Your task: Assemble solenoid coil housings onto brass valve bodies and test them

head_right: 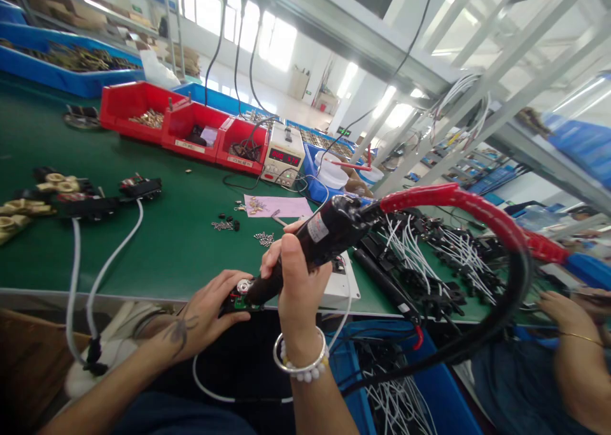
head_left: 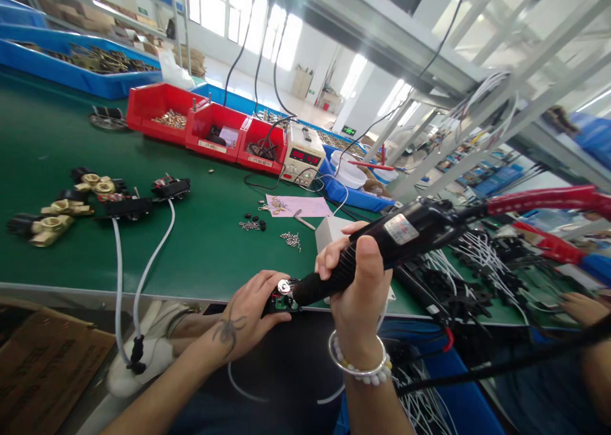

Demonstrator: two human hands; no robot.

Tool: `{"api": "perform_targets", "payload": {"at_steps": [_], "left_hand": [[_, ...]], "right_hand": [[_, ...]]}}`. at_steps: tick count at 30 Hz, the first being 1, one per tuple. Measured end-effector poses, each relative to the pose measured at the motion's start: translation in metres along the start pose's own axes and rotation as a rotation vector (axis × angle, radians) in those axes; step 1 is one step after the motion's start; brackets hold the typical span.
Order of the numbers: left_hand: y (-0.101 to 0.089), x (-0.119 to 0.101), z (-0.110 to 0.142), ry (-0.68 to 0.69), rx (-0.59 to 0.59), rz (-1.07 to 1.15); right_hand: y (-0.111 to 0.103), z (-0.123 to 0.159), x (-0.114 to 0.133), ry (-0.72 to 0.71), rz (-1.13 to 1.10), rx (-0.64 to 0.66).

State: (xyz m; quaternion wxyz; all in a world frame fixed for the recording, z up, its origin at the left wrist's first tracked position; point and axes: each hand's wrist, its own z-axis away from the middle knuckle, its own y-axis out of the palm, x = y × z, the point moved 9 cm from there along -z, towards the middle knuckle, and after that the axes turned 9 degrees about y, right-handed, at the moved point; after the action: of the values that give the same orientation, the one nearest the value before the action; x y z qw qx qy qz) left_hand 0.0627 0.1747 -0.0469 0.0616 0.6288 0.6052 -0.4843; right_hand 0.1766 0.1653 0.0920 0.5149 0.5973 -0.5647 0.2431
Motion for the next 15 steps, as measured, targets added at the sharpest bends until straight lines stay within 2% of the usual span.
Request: {"api": "perform_targets", "payload": {"at_steps": [5, 15], "left_hand": [[0.0006, 0.0004, -0.0009, 0.010, -0.013, 0.011], [0.0020, 0.0046, -0.0008, -0.013, -0.023, 0.020]], "right_hand": [[0.0025, 0.0005, -0.0030, -0.019, -0.008, 0.018], [0.0020, 0.0015, 0.0006, -0.058, 0.051, -0.023]]}}
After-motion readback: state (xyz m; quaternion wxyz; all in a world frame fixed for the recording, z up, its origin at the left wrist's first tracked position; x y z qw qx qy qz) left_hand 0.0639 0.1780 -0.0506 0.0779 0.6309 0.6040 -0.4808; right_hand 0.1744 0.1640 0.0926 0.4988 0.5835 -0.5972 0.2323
